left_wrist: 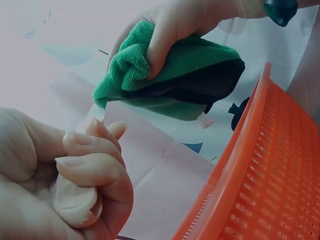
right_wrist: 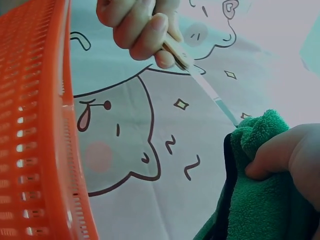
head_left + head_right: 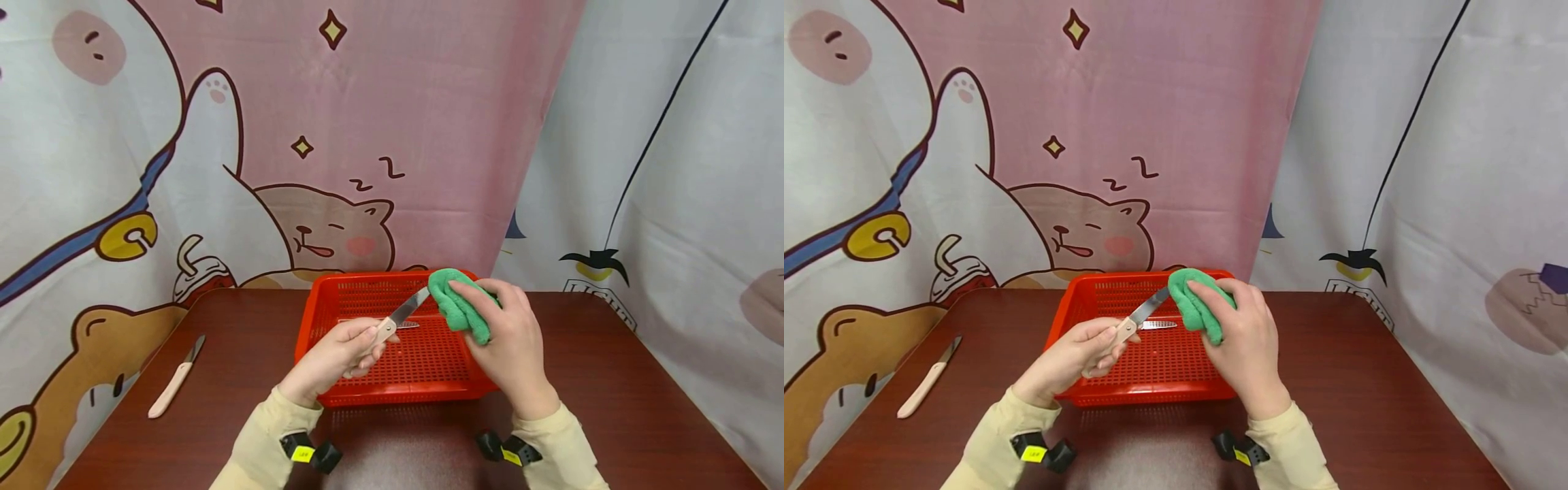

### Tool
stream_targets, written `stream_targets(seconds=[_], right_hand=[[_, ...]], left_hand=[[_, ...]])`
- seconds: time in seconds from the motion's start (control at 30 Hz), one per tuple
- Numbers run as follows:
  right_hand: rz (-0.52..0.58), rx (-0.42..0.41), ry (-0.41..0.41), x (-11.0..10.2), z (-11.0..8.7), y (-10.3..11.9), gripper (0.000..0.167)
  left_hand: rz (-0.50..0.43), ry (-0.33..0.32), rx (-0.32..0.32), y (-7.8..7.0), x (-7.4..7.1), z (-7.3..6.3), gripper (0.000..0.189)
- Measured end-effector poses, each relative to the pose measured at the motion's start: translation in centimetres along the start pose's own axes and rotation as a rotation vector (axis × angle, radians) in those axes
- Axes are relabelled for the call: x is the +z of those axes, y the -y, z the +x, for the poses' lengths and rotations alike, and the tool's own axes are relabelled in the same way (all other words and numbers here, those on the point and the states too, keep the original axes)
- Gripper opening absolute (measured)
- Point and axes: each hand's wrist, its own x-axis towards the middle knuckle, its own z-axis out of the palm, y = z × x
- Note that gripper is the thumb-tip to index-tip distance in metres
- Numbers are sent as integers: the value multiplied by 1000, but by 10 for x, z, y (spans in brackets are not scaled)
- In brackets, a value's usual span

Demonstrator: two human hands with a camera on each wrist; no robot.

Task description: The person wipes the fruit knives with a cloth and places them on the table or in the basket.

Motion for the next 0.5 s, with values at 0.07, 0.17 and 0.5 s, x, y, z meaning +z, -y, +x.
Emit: stream_targets(seconds=[0.07, 0.17, 0.5], right_hand=[[1, 6, -10, -3, 0, -1, 64], [3, 18, -14, -7, 1, -1, 64], [37, -7, -4, -9, -1, 3, 62]], left_hand=[[-1, 1, 5, 0, -1, 0, 37], [1, -9, 10, 0, -2, -1, 37], [-5, -38, 39, 0, -4, 2, 33]])
